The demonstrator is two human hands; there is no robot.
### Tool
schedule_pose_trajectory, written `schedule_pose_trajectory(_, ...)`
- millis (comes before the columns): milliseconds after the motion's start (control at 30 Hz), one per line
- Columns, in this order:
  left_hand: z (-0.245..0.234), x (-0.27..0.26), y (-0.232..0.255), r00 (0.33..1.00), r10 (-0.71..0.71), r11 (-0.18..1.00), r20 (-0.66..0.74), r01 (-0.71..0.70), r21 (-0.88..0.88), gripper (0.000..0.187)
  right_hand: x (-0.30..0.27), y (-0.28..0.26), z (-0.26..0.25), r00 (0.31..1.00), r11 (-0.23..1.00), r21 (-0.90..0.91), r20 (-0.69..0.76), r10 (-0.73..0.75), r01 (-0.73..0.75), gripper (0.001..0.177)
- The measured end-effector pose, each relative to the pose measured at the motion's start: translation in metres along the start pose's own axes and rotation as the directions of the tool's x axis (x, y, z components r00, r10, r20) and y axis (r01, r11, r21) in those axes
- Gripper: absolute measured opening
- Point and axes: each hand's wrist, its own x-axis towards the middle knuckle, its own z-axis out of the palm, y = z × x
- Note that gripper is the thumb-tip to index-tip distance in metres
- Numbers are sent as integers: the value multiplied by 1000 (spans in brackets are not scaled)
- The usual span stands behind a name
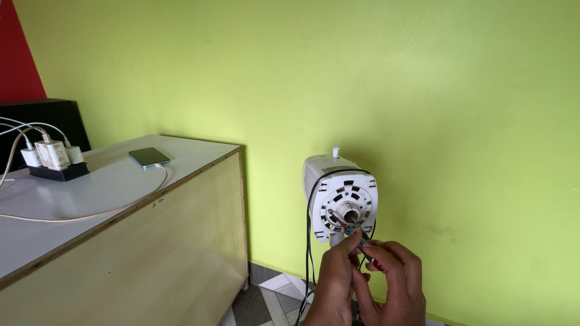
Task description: The person uses a screwdriver to remove the front grill and a plastic ring from a standing fan, then proceeds to unscrew and remove the rear motor housing. The person handles the fan components and tools throughout the process.
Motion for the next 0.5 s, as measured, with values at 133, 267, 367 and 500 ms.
schedule_pose_trajectory(133, -5, 5, -1, 999, -42, 998, -10, 42, 40, 35, 5, 4, 0, 972, 961, -148, 7, -234, 232, 20)
schedule_pose_trajectory(267, -9, 3, -1, 1000, -13, 996, 28, 10, 87, 33, 8, 4, -5, 931, 902, -232, 85, -355, 365, 21)
schedule_pose_trajectory(367, -4, 4, 2, 997, -50, 999, 60, 51, -10, 34, 6, 0, -5, 979, 971, -122, 55, -199, 204, 26)
schedule_pose_trajectory(500, -5, -3, 3, 997, -77, 996, -21, 78, 42, 34, 8, -4, -5, 964, 952, -153, 67, -258, 266, 23)
